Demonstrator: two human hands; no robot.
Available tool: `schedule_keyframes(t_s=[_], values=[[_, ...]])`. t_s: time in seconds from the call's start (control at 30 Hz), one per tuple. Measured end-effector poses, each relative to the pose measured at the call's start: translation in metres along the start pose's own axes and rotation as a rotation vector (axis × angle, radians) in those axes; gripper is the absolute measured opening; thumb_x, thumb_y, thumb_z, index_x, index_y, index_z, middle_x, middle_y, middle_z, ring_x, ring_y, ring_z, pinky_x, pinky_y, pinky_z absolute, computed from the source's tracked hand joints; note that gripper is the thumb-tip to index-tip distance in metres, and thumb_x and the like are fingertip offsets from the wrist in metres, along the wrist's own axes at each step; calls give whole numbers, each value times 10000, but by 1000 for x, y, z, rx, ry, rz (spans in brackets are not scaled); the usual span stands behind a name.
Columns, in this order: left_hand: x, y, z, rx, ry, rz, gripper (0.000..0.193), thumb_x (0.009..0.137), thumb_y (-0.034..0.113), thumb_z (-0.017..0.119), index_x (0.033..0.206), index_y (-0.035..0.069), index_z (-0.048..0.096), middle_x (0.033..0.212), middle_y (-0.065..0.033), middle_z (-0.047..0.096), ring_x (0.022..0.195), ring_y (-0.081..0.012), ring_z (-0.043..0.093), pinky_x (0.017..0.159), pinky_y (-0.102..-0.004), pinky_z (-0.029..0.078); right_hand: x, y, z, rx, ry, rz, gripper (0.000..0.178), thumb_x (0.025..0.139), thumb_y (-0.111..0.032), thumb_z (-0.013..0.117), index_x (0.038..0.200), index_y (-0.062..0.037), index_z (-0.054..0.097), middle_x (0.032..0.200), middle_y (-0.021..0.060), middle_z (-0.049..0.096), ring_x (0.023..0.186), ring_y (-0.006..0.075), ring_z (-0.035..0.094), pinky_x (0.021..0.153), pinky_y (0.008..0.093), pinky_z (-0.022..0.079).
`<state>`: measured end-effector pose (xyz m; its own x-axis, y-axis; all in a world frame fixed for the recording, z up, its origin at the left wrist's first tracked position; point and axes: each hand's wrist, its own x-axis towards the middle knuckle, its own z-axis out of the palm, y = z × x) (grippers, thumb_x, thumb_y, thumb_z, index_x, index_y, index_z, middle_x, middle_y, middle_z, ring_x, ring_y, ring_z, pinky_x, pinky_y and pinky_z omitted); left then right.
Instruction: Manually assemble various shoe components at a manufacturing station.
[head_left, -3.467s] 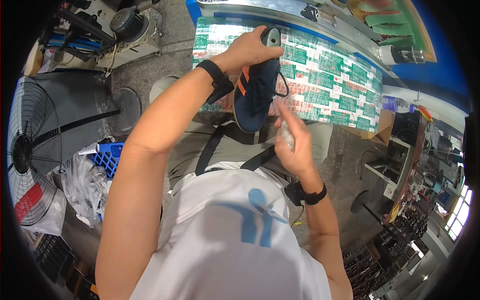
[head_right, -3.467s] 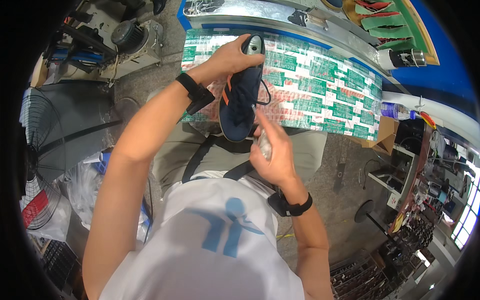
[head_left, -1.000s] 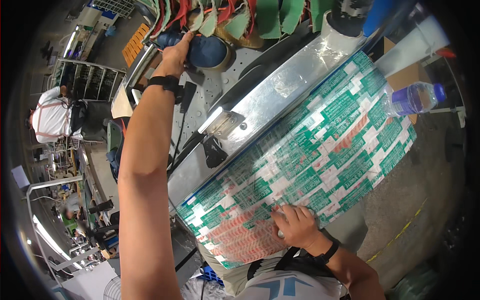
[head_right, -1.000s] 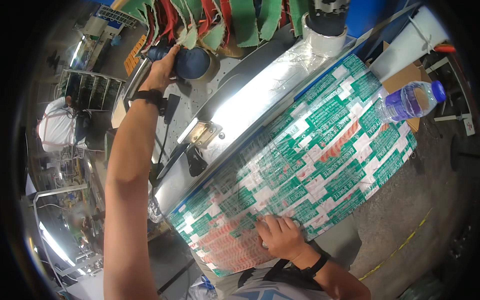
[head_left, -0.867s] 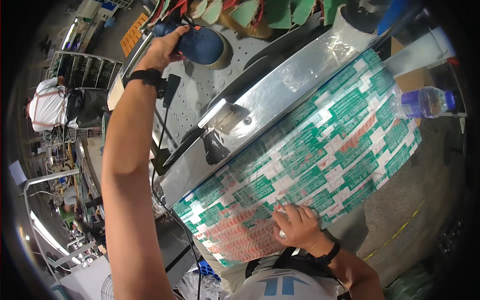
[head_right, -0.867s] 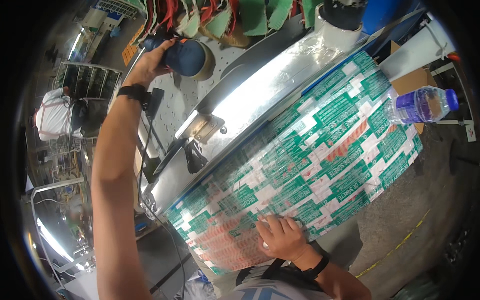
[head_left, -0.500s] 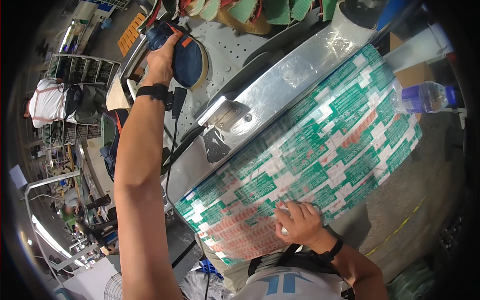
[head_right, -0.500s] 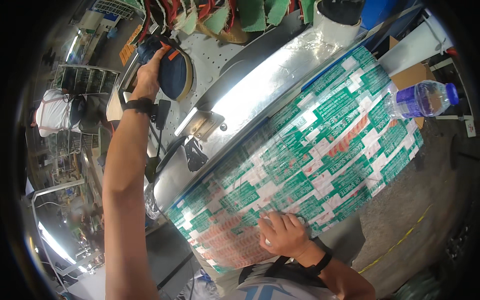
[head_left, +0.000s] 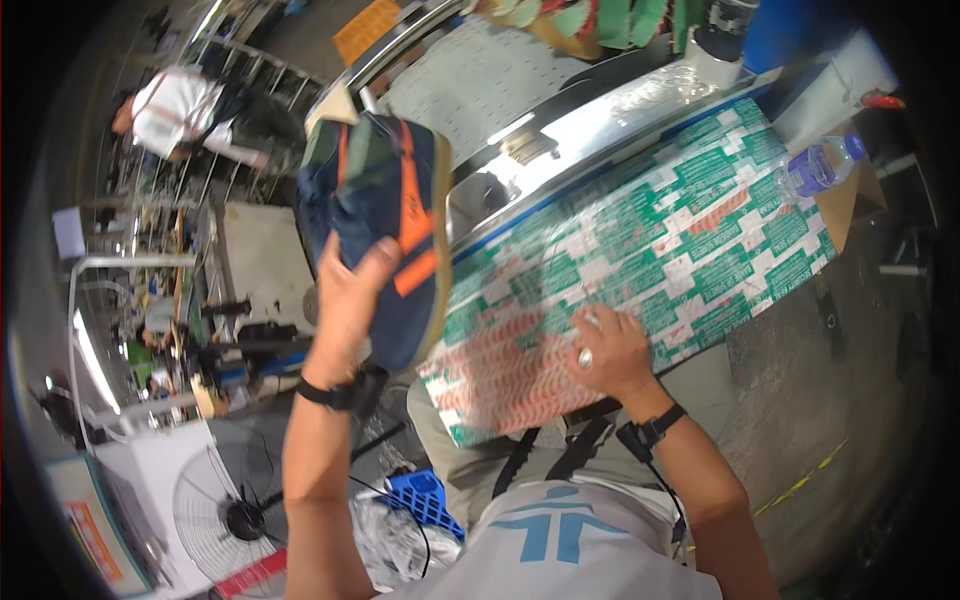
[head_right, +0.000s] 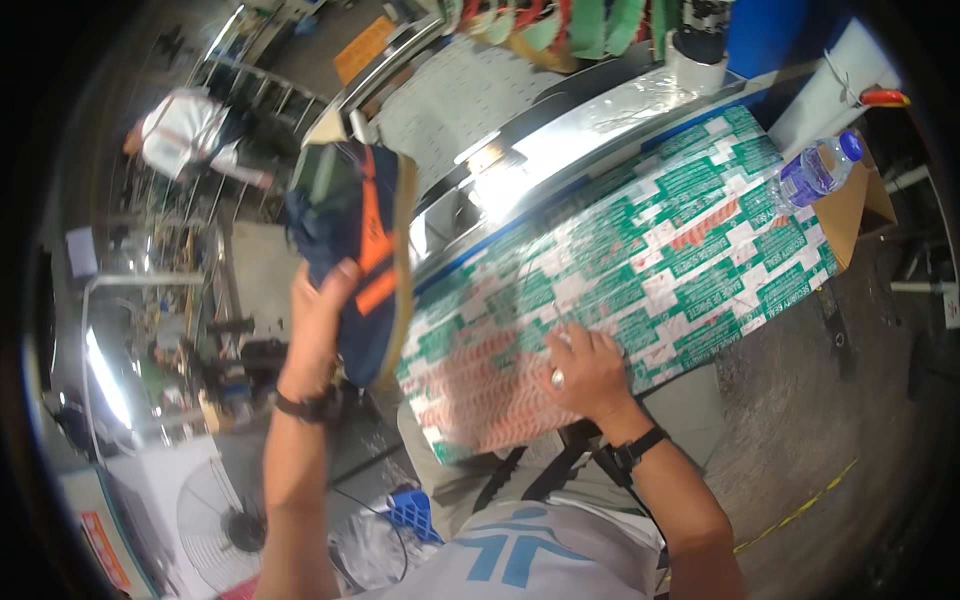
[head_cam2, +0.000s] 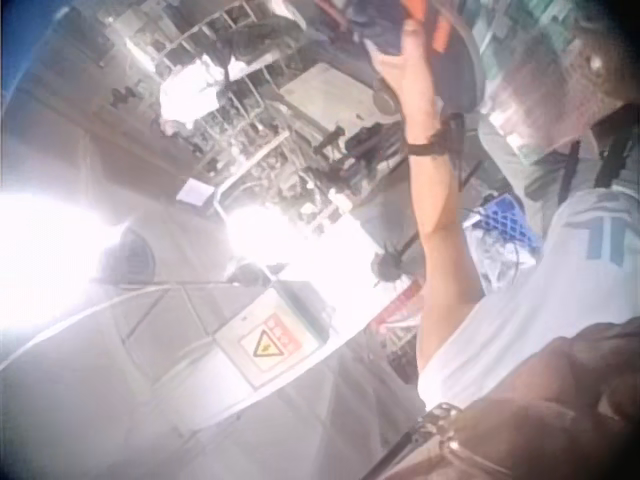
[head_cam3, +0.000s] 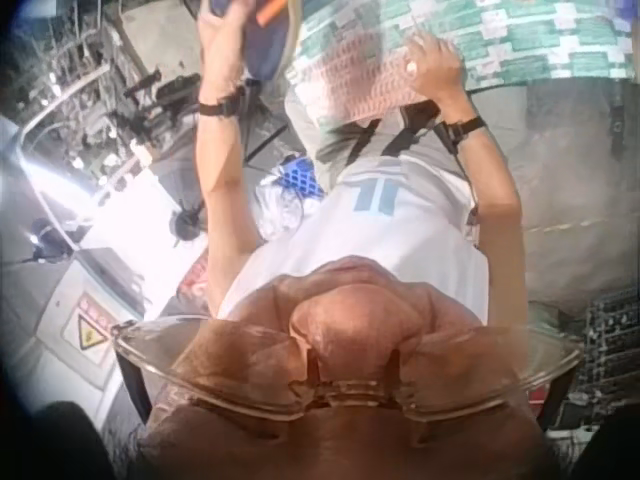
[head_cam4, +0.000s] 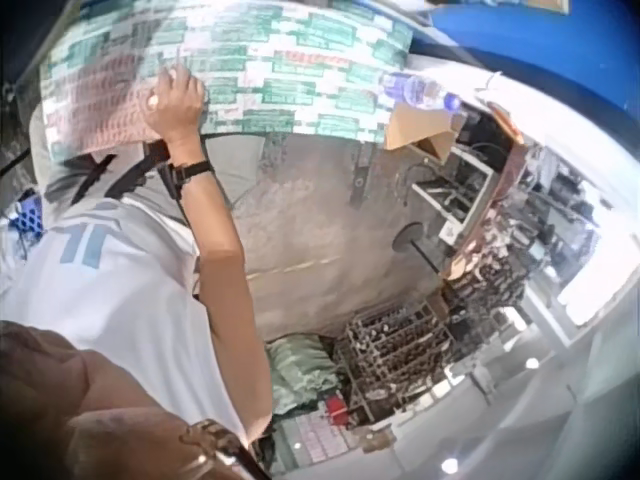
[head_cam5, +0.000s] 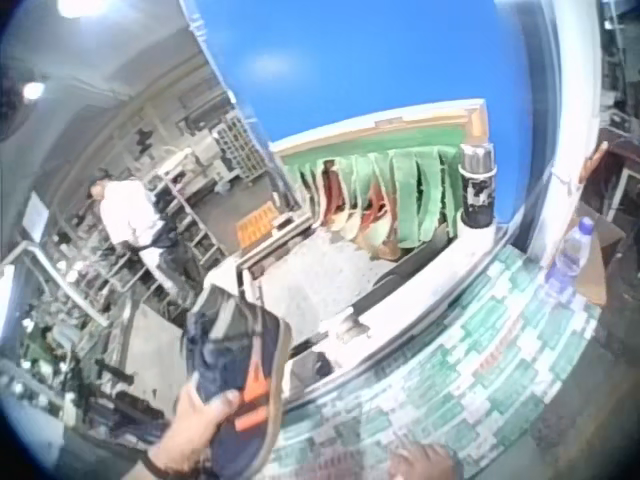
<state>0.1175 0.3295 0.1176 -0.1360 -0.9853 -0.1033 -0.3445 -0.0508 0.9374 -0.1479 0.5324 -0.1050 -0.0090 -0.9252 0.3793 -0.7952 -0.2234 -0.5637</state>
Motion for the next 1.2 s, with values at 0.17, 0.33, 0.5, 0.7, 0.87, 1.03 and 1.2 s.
schedule_keyframes(t_s=[0.17, 0.33, 0.5, 0.7, 0.87, 1.03, 1.2], values=[[-153, -74, 37, 12, 210, -209, 567, 900, 165, 952, 1341, -10, 640, 1190, -95, 784, 1033, -151, 739, 925, -330, 609, 2, 0, -2, -47, -22, -49, 617, 806, -267, 818, 1387, -79, 725, 1229, 159, 693, 1032, 360, 701, 875, 488, 571], [-220, -168, 81, -110, 292, -37, 922, 930, 228, 947, 1639, -62, 435, 1286, -158, 767, 1107, -202, 753, 994, -378, 604, -14, -33, -22, 237, 23, 202, 849, 873, -218, 815, 1623, 45, 517, 1272, 194, 682, 1146, 397, 687, 971, 513, 571], [-221, -177, 39, -387, 131, -201, 587, 1039, 195, 862, 1498, -58, 597, 1287, -127, 745, 1180, -176, 711, 1003, -333, 594, -35, -96, -41, 412, -142, 139, 844, 892, -173, 792, 1640, 73, 491, 1226, 212, 722, 1150, 391, 709, 1041, 456, 563], [-192, -179, 1, -170, 238, -42, 482, 1021, 147, 821, 1461, -1, 692, 1336, -147, 751, 1275, -220, 690, 1037, -359, 579, -25, -178, -41, 440, -340, -144, 860, 859, -199, 808, 1616, 81, 513, 1154, 205, 708, 1054, 397, 707, 950, 482, 575], [-132, -175, -2, -73, -38, -67, 729, 982, 323, 896, 1553, -36, 619, 1404, -220, 726, 1316, -264, 688, 1008, -364, 596, -13, -195, -17, 47, -321, -350, 874, 833, -262, 837, 1567, 109, 542, 1053, 191, 654, 909, 391, 670, 793, 502, 550], [-118, -164, -7, -3, -174, -115, 924, 872, 438, 978, 1544, -68, 596, 1360, -274, 736, 1175, -313, 757, 941, -393, 633, -10, -201, -30, 115, -468, -264, 801, 852, -288, 809, 1509, 116, 596, 1040, 208, 668, 892, 408, 685, 801, 502, 568], [-113, -169, -8, -78, -231, -161, 978, 880, 465, 989, 1603, -22, 545, 1457, -297, 675, 1180, -326, 748, 839, -408, 665, 3, -224, -17, 262, -538, -77, 766, 865, -297, 795, 1490, 104, 605, 1013, 201, 670, 913, 420, 696, 817, 513, 577]])
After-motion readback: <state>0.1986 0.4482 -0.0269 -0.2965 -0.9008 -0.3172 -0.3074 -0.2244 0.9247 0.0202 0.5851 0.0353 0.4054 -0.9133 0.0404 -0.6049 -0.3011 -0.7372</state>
